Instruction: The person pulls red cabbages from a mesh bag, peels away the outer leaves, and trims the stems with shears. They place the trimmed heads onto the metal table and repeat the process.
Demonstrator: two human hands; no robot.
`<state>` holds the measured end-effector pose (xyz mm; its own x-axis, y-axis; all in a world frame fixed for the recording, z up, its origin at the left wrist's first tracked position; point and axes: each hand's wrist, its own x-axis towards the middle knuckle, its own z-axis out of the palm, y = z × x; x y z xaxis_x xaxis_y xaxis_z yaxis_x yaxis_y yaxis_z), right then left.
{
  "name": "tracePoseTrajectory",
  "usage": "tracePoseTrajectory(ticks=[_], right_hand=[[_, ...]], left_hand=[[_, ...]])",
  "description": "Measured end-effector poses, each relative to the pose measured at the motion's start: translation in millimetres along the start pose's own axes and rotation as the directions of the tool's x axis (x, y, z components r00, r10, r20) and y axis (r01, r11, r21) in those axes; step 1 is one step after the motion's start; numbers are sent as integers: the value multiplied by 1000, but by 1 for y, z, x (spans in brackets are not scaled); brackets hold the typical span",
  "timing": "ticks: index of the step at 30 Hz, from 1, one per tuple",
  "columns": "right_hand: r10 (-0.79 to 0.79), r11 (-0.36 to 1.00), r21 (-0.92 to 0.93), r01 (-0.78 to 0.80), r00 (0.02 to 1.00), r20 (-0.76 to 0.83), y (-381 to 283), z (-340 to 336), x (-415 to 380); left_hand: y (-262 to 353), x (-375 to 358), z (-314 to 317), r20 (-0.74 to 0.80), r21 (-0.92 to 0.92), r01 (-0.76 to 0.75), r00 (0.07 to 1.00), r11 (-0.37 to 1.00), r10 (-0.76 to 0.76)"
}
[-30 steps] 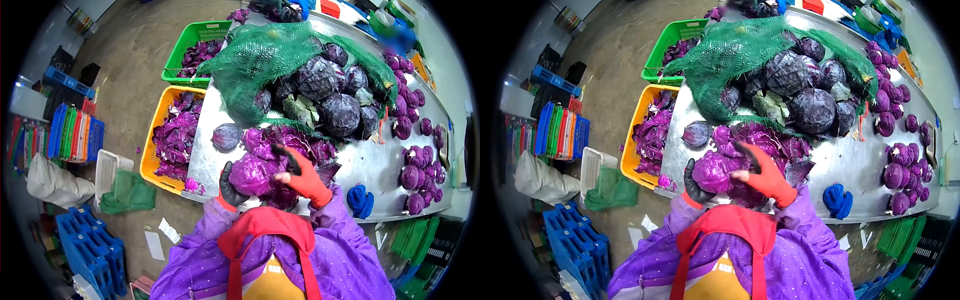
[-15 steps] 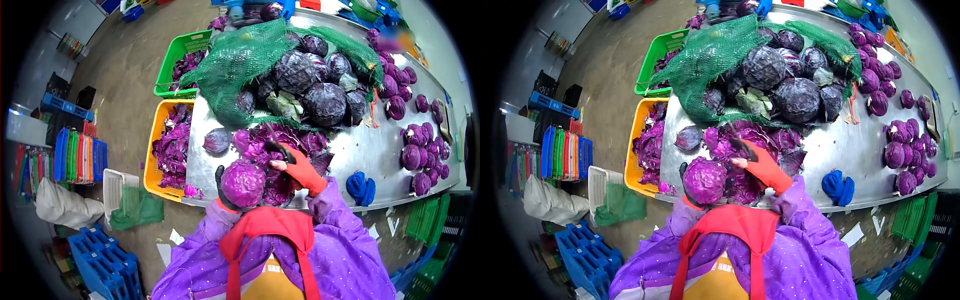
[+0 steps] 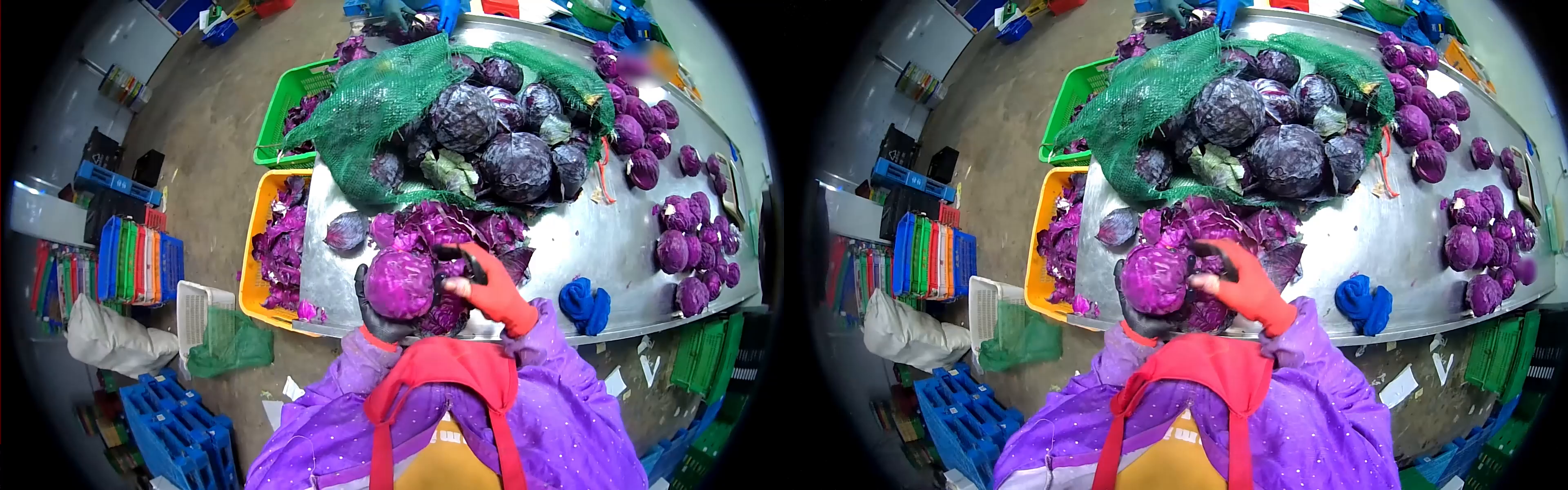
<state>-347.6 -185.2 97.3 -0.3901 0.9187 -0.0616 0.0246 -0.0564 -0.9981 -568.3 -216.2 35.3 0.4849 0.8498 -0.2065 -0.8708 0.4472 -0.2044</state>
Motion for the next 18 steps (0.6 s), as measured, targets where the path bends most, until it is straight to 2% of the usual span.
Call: tracePoseTrajectory(ticks=[1,4,7,8,10,14,15,17,18], right_hand=[[-72,996,-51,72,997,14,-14,5,-2],[-206,915,-368,164,976,-76,-15,13,-8],[-166,947,-300,112,973,-163,-4,15,-10],[-230,934,-319,162,954,-190,-1,16,-10],[-260,910,-380,169,945,-201,0,17,-13],[-317,832,-529,170,927,-201,-2,18,-13],[-326,848,-496,186,921,-212,1,18,-12],[-343,875,-431,220,910,-232,7,18,-10],[-331,866,-455,207,919,-213,6,18,-10]], left_hand=[[7,3,-14,41,81,-11,999,997,8],[5,3,3,-80,349,-37,994,936,69],[10,1,-1,-29,273,-43,998,961,52],[11,2,-2,21,262,-68,998,963,65],[7,1,-4,-43,503,-181,971,845,234],[-9,-3,13,151,748,-361,910,557,386],[-13,-3,16,201,792,-395,889,466,411],[-12,-3,9,232,775,-446,860,449,454],[-12,-3,7,247,765,-471,845,440,475]])
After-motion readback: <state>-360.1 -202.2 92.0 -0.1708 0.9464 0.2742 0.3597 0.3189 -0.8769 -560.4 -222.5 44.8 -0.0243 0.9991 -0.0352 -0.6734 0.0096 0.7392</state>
